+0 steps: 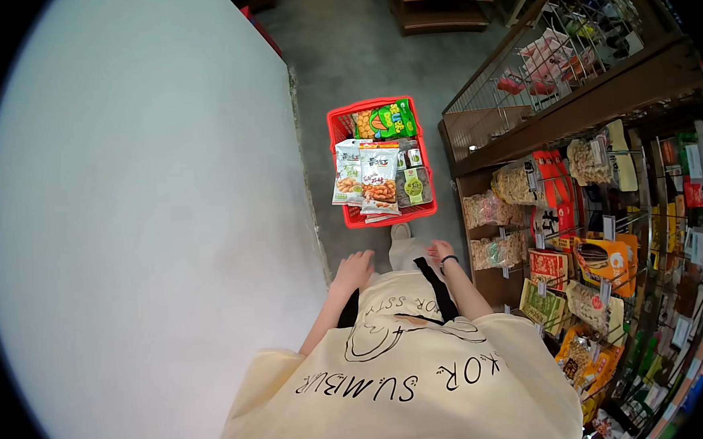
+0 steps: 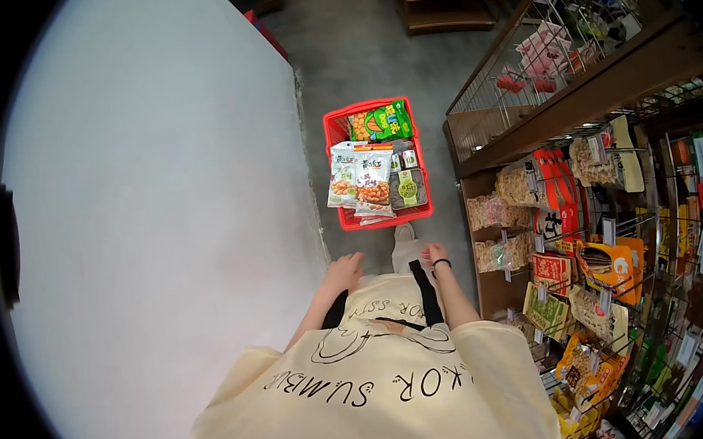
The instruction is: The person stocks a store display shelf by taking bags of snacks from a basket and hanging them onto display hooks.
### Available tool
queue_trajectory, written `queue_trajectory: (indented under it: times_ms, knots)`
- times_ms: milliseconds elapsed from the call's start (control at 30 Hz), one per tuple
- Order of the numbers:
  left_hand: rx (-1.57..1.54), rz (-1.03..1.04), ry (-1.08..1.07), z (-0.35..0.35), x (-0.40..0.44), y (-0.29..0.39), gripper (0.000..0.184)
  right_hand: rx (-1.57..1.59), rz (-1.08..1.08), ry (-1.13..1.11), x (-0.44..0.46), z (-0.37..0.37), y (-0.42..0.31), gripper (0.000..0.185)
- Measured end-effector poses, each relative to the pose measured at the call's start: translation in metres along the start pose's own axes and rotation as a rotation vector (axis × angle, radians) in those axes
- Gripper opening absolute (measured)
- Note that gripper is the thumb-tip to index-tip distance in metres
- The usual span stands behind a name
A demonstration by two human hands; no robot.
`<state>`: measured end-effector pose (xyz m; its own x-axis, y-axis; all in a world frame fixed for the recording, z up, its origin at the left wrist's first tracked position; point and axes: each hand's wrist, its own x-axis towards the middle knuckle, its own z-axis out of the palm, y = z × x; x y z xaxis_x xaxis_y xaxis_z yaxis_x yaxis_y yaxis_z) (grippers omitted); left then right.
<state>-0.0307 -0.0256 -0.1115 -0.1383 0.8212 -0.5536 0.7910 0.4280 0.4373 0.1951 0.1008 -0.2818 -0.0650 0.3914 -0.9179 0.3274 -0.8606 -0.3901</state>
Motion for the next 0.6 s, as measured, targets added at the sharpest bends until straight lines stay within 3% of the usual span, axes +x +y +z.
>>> queue_trajectory:
  times_ms: [200,267,300,367,400,467,600]
  knots:
    - [0.024,-0.008,-0.016,-0.025,0.061,0.011,0.037,0.090,0.010,0.079,0.006,-0.002,-0.010,0.017]
    - [0.047,0.028,0.079,-0.030,0.075,0.010,0.039,0.076,0.001,0.096,0.002,0.011,-0.020,0.017]
    - [0.048,0.023,0.067,-0.030,0.082,0.008,0.039,0.046,-0.062,0.061,0.000,0.021,-0.026,0.015]
    - [-0.018,0.034,0.394,-0.027,0.099,-0.001,0.042,0.032,-0.260,-0.003,-0.002,0.044,-0.036,0.013]
    - [-0.014,0.033,0.384,-0.027,0.112,-0.009,0.042,0.046,-0.393,-0.031,-0.002,0.055,-0.040,0.013]
    - [-0.141,-0.038,0.534,-0.027,0.138,-0.030,0.045,-0.137,-0.634,0.054,0.000,0.076,-0.059,0.015]
    - [-0.484,-0.099,0.325,-0.034,0.183,-0.071,0.047,-0.143,-0.661,0.130,-0.018,0.105,-0.122,0.016]
